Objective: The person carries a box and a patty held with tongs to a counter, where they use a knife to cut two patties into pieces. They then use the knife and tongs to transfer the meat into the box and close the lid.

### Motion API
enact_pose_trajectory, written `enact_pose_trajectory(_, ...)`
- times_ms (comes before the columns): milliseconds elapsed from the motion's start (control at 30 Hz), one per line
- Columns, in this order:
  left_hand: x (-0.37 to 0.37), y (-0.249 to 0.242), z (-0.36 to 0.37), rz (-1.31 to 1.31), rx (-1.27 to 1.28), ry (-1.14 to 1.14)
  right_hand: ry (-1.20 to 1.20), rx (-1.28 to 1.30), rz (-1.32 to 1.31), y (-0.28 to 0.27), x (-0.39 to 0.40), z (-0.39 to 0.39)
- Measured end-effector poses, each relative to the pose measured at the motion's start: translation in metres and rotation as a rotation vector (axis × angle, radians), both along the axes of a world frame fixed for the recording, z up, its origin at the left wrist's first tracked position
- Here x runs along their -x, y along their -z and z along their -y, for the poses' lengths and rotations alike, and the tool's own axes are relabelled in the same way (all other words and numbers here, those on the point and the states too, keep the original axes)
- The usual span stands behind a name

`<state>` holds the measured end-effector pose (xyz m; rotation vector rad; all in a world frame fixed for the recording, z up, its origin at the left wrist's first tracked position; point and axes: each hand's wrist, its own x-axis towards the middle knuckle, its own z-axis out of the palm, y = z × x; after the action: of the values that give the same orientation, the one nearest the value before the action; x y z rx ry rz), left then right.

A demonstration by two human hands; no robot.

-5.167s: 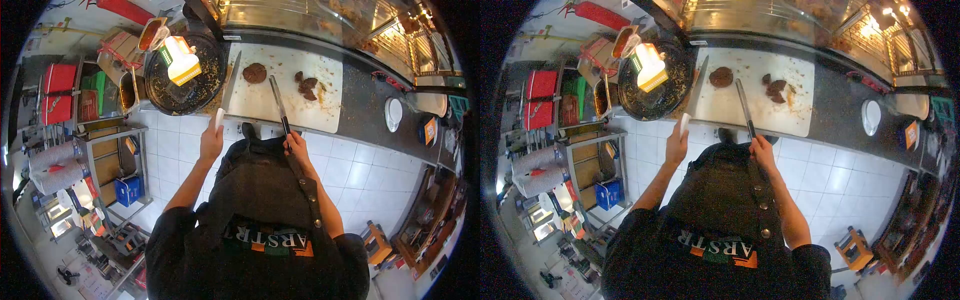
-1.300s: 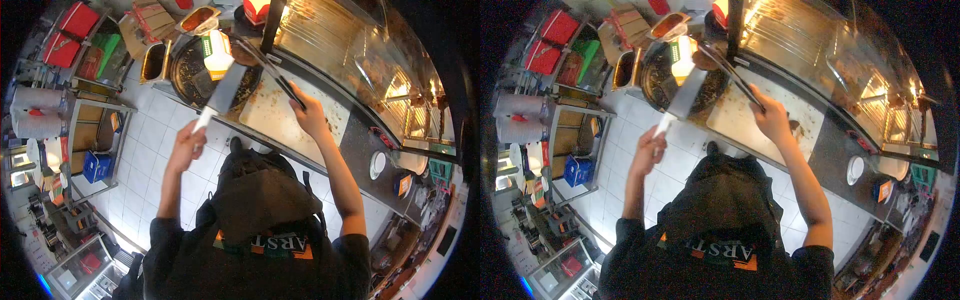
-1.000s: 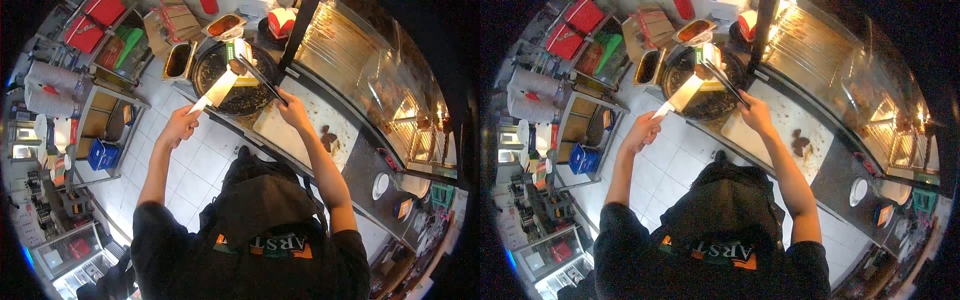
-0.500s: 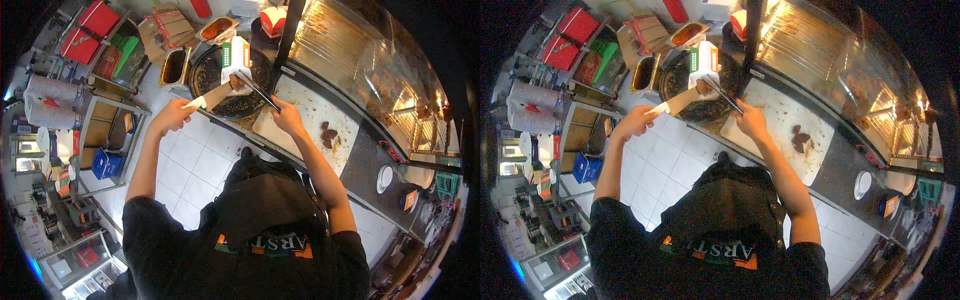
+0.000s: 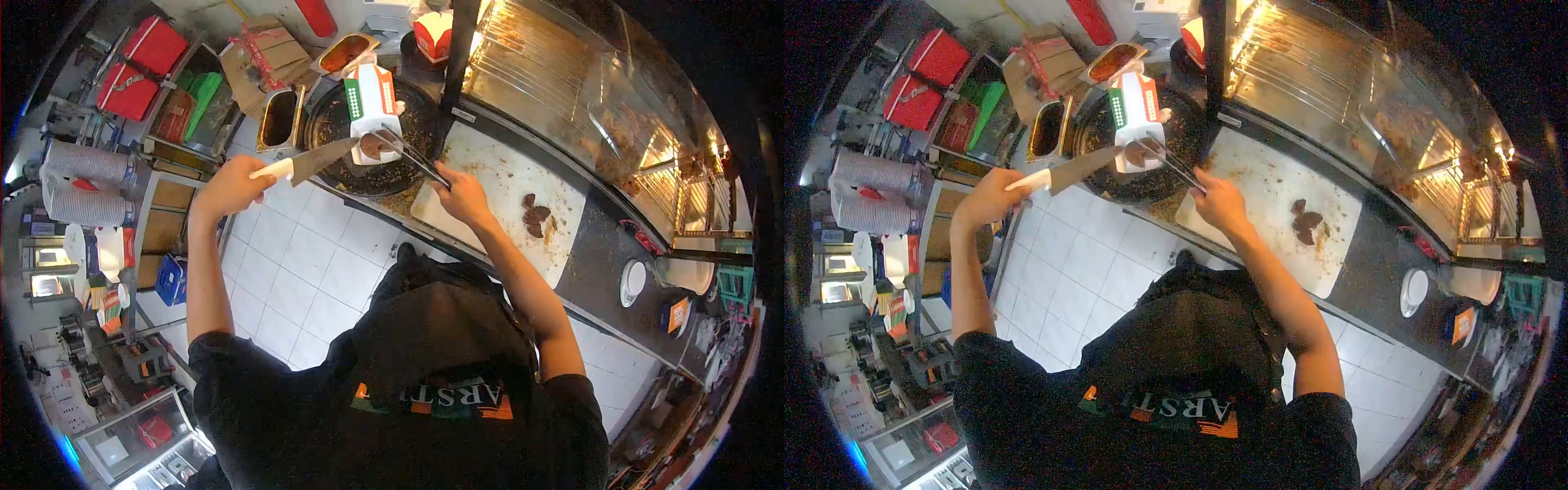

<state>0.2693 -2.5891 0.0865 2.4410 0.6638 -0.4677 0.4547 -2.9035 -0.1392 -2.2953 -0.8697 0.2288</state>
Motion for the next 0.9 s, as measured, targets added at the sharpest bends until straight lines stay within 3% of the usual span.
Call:
enact_pose_trajectory(67, 0.007, -0.005, -0.005, 0.051, -0.024, 0.06, 0.007, -0.028, -0.024, -0.007, 0.003, 0.004)
enact_pose_trajectory(267, 0.015, -0.016, 0.01, 0.143, 0.018, -0.099, 0.073, -0.006, -0.264, -0.043, 0.006, 0.025)
enact_pose_trajectory(300, 0.015, -0.006, 0.007, 0.176, 0.048, -0.082, 0.056, -0.023, -0.219, -0.027, -0.001, 0.03)
enact_pose_trajectory(400, 0.012, 0.034, 0.002, 0.238, 0.11, -0.053, 0.086, -0.15, -1.011, -0.056, -0.014, 0.037)
enact_pose_trajectory(433, 0.008, 0.04, 0.01, 0.235, 0.114, -0.062, 0.06, -0.227, -1.079, -0.069, -0.012, 0.037)
enact_pose_trajectory(533, 0.002, 0.065, 0.015, 0.227, 0.115, -0.059, 0.218, -0.14, -1.235, -0.09, -0.015, 0.031)
enact_pose_trajectory(900, 0.011, 0.095, 0.012, 0.259, 0.101, -0.104, 0.256, 0.179, -1.19, -0.132, -0.039, -0.022)
